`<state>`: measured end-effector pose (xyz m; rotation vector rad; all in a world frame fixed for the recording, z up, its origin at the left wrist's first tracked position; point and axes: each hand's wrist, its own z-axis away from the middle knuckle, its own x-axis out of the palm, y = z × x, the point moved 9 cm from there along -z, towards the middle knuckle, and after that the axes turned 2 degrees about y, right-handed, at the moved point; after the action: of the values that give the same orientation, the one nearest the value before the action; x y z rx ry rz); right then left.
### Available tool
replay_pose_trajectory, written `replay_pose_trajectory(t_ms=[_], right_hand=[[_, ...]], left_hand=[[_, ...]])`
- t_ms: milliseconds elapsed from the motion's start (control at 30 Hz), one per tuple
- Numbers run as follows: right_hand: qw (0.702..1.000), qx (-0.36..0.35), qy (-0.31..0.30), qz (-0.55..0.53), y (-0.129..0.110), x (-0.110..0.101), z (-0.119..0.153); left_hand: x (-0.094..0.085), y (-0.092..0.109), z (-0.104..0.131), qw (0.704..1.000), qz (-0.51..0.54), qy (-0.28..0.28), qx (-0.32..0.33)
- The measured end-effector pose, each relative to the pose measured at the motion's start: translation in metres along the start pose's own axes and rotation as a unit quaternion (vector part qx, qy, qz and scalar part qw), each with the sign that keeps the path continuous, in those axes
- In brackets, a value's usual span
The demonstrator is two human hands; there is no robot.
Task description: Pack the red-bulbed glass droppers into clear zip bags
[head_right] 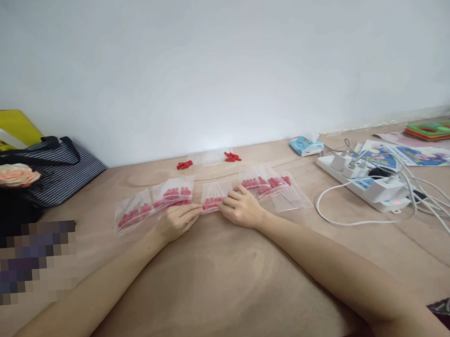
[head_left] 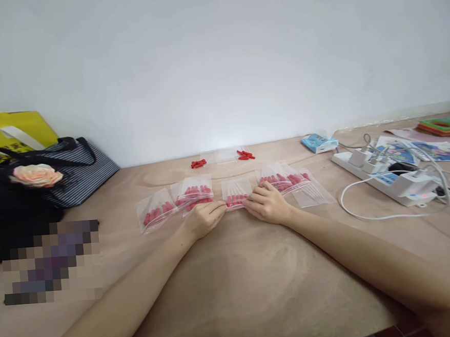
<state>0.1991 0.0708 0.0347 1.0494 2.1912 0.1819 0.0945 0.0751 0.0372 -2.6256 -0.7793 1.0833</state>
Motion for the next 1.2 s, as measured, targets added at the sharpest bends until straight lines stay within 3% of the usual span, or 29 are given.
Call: replay_pose_trajectory(t_ms=[233,500,733,900,1200], right_hand=[[0.997,-0.057,0.043,0.008,-0.025,0.014,-0.021],[0.996,-0.081,0.013,0.020,-0.032,0.017,-0.021],[0.999,-0.024,-0.008,0.035,-0.022,0.020,-0.023],[0.999,0.031,0.010,-0.002,-0.009,0.016,-0.018],[1.000,-0.009,0.015,0.008,-0.019,0.019,-0.020]], left_hand=[[-0.002,-0.001,-0.002,1.000,0.000,0.000,-0.012],[-0.001,-0.006,0.000,0.999,0.027,0.002,-0.032],[-0.001,-0.011,0.003,0.996,0.048,0.016,-0.068],[-0.002,-0.015,0.007,0.995,0.053,0.018,-0.079],[-0.005,-0.010,-0.002,0.999,0.033,0.010,-0.041]])
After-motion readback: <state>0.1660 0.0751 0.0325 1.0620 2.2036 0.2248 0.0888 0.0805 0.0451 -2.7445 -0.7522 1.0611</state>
